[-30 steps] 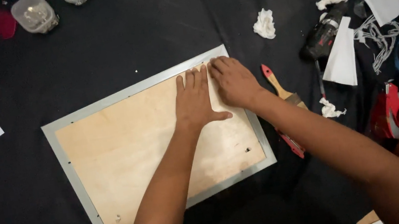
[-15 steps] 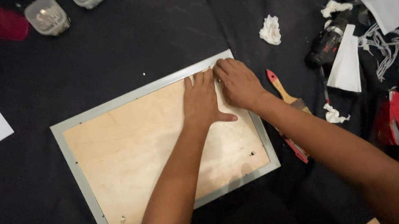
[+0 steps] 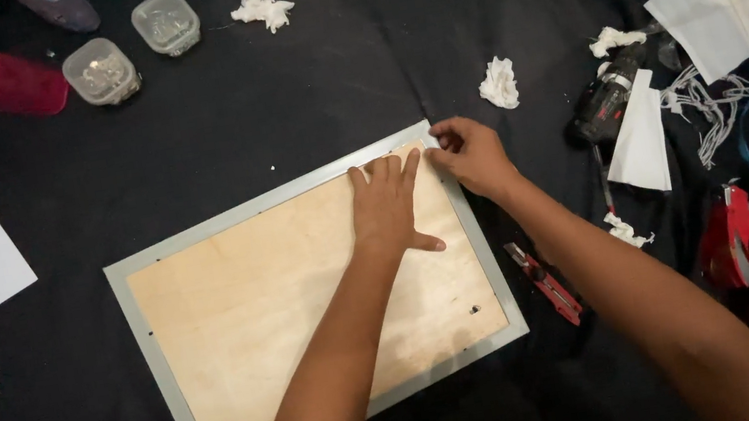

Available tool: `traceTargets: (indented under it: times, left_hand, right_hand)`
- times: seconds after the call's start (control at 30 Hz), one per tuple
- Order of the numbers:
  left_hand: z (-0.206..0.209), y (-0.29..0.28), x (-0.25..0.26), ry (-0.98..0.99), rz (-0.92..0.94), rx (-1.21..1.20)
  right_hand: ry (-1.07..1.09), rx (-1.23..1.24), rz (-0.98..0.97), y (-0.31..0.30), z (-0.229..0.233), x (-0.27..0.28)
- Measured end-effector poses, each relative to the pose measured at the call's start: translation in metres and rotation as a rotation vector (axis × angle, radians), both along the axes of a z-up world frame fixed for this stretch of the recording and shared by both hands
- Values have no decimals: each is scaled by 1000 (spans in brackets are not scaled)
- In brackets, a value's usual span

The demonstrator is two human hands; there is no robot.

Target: Assembling a picture frame by inserting a wooden backing and then measuring and cutting black material using a metal ruler and utility knife.

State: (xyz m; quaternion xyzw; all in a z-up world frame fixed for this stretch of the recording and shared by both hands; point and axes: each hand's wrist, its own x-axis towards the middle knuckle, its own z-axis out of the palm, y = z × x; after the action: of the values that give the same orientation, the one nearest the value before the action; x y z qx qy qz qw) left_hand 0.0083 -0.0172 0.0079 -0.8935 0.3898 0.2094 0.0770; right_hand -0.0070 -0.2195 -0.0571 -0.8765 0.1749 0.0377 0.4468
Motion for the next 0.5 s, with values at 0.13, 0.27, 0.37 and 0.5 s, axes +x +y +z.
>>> traceTargets:
  times: [0.13, 0.27, 0.37, 0.5]
  left_hand:
    - [0, -1, -1, -9, -50, 24]
    - [-4, -5, 1, -13, -47, 22]
    - [-1, -7, 4, -7, -38, 22]
    - [-1, -5, 5, 50, -8, -33]
  right_hand:
    - [195, -2, -63, 1, 12, 18]
    - [253, -29, -27, -6, 4, 25]
    - [296, -34, -32, -11, 0, 32]
    - [339, 84, -51, -12, 1, 41]
